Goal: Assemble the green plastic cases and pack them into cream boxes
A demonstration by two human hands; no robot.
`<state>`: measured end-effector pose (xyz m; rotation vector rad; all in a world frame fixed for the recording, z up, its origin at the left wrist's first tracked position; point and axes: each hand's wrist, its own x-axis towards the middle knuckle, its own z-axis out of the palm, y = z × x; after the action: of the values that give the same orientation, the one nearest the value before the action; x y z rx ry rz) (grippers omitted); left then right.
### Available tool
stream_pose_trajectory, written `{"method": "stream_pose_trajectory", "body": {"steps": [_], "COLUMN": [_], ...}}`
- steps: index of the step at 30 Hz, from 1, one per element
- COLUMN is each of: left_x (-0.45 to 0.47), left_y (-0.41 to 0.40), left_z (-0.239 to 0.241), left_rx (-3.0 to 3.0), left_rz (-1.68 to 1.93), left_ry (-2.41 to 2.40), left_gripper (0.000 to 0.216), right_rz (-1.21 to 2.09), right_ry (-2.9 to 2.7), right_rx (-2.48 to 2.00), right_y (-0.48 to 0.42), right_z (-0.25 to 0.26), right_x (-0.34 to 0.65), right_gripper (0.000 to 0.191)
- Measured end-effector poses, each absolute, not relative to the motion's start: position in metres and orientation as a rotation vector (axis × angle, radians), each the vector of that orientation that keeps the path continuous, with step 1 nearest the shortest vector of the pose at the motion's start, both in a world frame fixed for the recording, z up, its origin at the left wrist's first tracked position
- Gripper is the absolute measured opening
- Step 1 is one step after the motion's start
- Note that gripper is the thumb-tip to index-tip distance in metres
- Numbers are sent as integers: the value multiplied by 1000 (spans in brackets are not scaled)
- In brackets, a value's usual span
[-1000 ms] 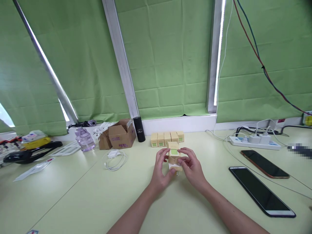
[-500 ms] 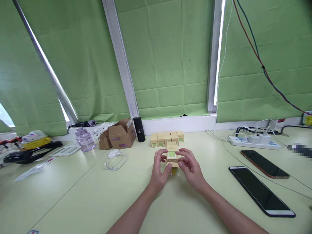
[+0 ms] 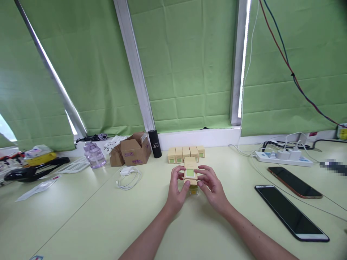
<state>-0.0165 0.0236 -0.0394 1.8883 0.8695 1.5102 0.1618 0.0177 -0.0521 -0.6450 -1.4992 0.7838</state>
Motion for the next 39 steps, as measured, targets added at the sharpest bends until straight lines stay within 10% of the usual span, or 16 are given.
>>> {"method": "stream_pose_trajectory", "body": {"steps": [39], "left_x": [-15], "left_y": [24], "left_z": [-40], "left_rx": [1938], "left_rz": [1538], "left_ry": [910], "left_gripper": [38], "right_rz": [754], "right_ry": [-1480], "right_rx": [-700], "right_y": [16], "right_z": [-50], "right_x": [158], "right_gripper": [28]}}
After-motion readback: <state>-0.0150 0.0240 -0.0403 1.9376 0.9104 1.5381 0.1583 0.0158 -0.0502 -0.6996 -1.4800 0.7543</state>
